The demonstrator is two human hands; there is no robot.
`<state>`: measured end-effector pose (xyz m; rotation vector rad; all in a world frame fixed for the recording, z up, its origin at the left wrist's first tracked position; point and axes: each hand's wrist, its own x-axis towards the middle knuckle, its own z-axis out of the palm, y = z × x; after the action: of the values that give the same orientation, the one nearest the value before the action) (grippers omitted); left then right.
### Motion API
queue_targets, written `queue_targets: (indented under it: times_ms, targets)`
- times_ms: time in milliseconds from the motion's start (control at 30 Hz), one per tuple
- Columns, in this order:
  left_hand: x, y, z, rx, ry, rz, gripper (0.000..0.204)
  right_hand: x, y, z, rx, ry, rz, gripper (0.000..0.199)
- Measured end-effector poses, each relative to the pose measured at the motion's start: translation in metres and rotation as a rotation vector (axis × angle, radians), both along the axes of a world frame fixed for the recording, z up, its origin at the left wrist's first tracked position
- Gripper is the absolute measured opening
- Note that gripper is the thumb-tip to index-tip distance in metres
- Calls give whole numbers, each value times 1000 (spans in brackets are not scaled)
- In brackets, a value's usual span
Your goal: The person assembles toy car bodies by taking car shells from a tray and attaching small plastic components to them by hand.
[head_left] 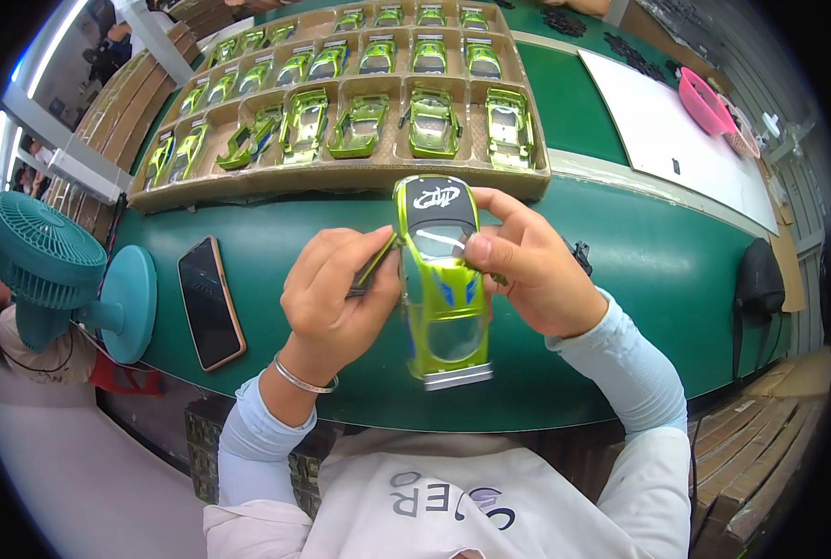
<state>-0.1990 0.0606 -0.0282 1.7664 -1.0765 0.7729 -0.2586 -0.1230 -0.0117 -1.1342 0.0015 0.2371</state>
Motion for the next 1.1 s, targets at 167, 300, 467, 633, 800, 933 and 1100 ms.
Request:
queue_targets:
  times_ms: [167,300,467,633,800,933,1100]
  targets:
    - [2,0,-2,2,35,36,19,-4,8,9,-95,-58,-68,56]
    - [4,2,0,46,-41,26,18,-6,12,9,-99,-54,-54,55]
    - [3,-3,-1,-2,394,-167,12,-4,-3,10,-109,-119,-61,55]
    - [0,-7,-2,-475,1531,-975,52,-5,-12,25,-113,-192,12,54]
    - [5,-3,-13,-194,1602,-1124,46,3,-27,13,-314,-291,31,37]
    - [-1,-10,-19,-247,1404,-1011,39,0,-26,12,-288,-319,32,32]
    - [-8,-14,-12,-209,1507,-1165,94,-7,-16,17,-183,-323,44,35]
